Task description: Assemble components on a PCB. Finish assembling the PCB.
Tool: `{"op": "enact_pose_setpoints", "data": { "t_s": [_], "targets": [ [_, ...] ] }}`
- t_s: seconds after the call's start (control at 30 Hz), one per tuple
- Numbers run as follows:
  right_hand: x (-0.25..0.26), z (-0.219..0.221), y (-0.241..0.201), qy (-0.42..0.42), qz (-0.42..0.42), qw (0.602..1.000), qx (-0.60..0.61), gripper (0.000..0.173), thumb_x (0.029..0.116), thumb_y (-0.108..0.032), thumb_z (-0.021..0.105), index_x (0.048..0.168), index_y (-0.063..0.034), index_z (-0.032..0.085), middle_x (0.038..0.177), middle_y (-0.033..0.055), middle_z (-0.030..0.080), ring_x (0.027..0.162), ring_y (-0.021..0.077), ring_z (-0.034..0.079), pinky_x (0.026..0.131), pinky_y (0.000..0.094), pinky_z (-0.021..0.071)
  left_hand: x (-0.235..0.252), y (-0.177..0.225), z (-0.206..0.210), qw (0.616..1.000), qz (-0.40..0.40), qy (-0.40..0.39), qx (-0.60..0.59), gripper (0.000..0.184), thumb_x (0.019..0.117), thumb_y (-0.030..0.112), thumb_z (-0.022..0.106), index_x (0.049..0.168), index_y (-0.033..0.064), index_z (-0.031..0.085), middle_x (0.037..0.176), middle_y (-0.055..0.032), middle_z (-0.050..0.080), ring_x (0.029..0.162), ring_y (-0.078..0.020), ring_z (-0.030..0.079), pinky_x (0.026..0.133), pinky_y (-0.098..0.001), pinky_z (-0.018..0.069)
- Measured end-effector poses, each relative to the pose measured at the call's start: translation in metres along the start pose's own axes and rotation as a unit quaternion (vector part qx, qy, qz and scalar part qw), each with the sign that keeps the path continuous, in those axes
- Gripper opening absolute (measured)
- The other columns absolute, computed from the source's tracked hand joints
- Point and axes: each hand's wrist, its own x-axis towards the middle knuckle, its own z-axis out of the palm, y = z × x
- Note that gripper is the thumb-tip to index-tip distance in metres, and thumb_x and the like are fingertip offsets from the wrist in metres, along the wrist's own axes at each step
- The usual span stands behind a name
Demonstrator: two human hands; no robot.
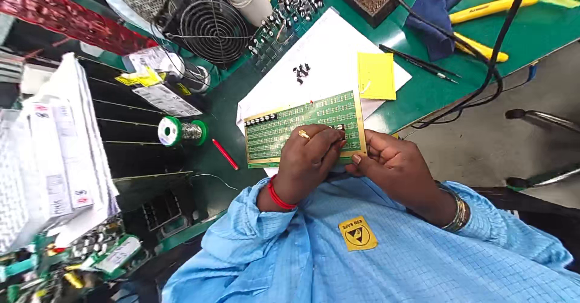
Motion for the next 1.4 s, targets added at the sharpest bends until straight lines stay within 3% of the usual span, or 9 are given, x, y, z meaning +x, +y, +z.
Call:
{"op": "enact_pose_setpoints", "data": {
  "t_s": [0.37,0.5,0.77,0.9,0.97,1.03,1.13,1.23,1.4],
  "targets": [
    [0.002,-0.002,-0.001,-0.004,0.022,1.0,0.022,0.029,0.0965,0.001,0.06,0.125,0.0012,0.063,0.102,0.0049,0.076,0.085,0.0096,0.076,0.077,0.0237,0.0648,-0.004,0.001,0.002,1.0,-0.026,0.015,-0.001,0.011,0.0958,0.009,0.067,0.1,0.0004,0.073,0.096,-0.0111,0.075,0.094,-0.0132,0.07,0.088,-0.0279,0.0547],
    [0.002,-0.002,0.001,-0.006,0.009,1.0,0.021,0.028,0.0962,0.003,0.06,0.124,0.0032,0.063,0.101,0.0058,0.076,0.085,0.0098,0.076,0.078,0.0237,0.0648,-0.01,-0.001,0.006,0.999,0.018,0.036,0.034,0.008,0.0941,0.007,0.068,0.093,0.0028,0.074,0.095,-0.0118,0.073,0.094,-0.0169,0.068,0.087,-0.0267,0.0513],
    [0.004,-0.007,0.014,-0.01,0.022,0.999,0.046,0.029,0.0967,0.005,0.058,0.125,0.005,0.062,0.101,0.0062,0.076,0.084,0.0118,0.076,0.077,0.0272,0.065,-0.017,-0.003,0.004,0.998,0.042,0.009,0.05,0.016,0.0985,0.012,0.063,0.103,0.0039,0.075,0.098,-0.0115,0.071,0.094,-0.0217,0.064,0.089,-0.0379,0.0455],
    [0.004,-0.013,0.025,-0.014,-0.009,0.996,0.087,0.028,0.0977,0.007,0.055,0.125,0.0049,0.062,0.104,0.0068,0.076,0.088,0.0154,0.076,0.08,0.0322,0.0653,-0.031,-0.01,-0.031,0.988,-0.042,0.14,0.049,0.032,0.0987,0.022,0.067,0.128,0.0106,0.061,0.133,-0.0065,0.061,0.129,-0.0152,0.054,0.109,-0.0356,0.0438],
    [0.003,-0.016,0.027,-0.014,-0.005,0.996,0.094,0.028,0.0979,0.006,0.054,0.124,0.0037,0.063,0.103,0.0061,0.076,0.087,0.0154,0.076,0.08,0.0328,0.0652,-0.045,-0.024,-0.059,0.967,-0.139,0.197,0.08,0.057,0.097,0.026,0.07,0.143,0.0014,0.048,0.149,-0.017,0.047,0.141,-0.0222,0.044,0.114,-0.0399,0.0398],
    [0.003,-0.02,0.029,-0.017,0.003,0.995,0.101,0.028,0.0977,0.006,0.054,0.123,0.0029,0.064,0.103,0.0064,0.076,0.086,0.0157,0.076,0.08,0.0333,0.0652,-0.064,-0.041,-0.084,0.94,-0.261,0.21,0.065,0.083,0.0948,0.034,0.07,0.152,-0.0091,0.028,0.154,-0.0267,0.036,0.14,-0.0244,0.041,0.112,-0.0375,0.0402],
    [0.003,-0.026,0.031,-0.031,-0.001,0.993,0.117,0.029,0.0973,0.007,0.054,0.123,0.0024,0.065,0.103,0.0072,0.077,0.087,0.0164,0.076,0.08,0.034,0.0654,-0.089,-0.054,-0.106,0.896,-0.405,0.17,-0.066,0.09,0.0924,0.041,0.067,0.155,-0.0019,0.018,0.142,-0.0067,0.049,0.123,-0.005,0.054,0.102,-0.0248,0.0484],
    [0.003,-0.03,0.032,-0.05,0.001,0.992,0.12,0.028,0.0983,0.005,0.055,0.124,0.0012,0.066,0.103,0.0076,0.077,0.086,0.0159,0.076,0.078,0.0328,0.0652,-0.11,-0.057,-0.114,0.871,-0.432,0.123,-0.202,0.067,0.0939,0.043,0.066,0.147,0.0127,0.039,0.114,0.0124,0.064,0.097,0.0008,0.065,0.086,-0.0201,0.0556],
    [0.004,-0.034,0.031,-0.099,0.013,0.986,0.131,0.028,0.0995,0.002,0.056,0.126,-0.0004,0.066,0.108,0.0071,0.077,0.089,0.0164,0.076,0.08,0.0331,0.065,-0.123,-0.048,-0.102,0.833,-0.392,0.181,-0.347,0.031,0.094,0.03,0.07,0.123,0.0258,0.059,0.104,0.0167,0.072,0.093,0.0022,0.069,0.083,-0.0166,0.058]
  ]
}}
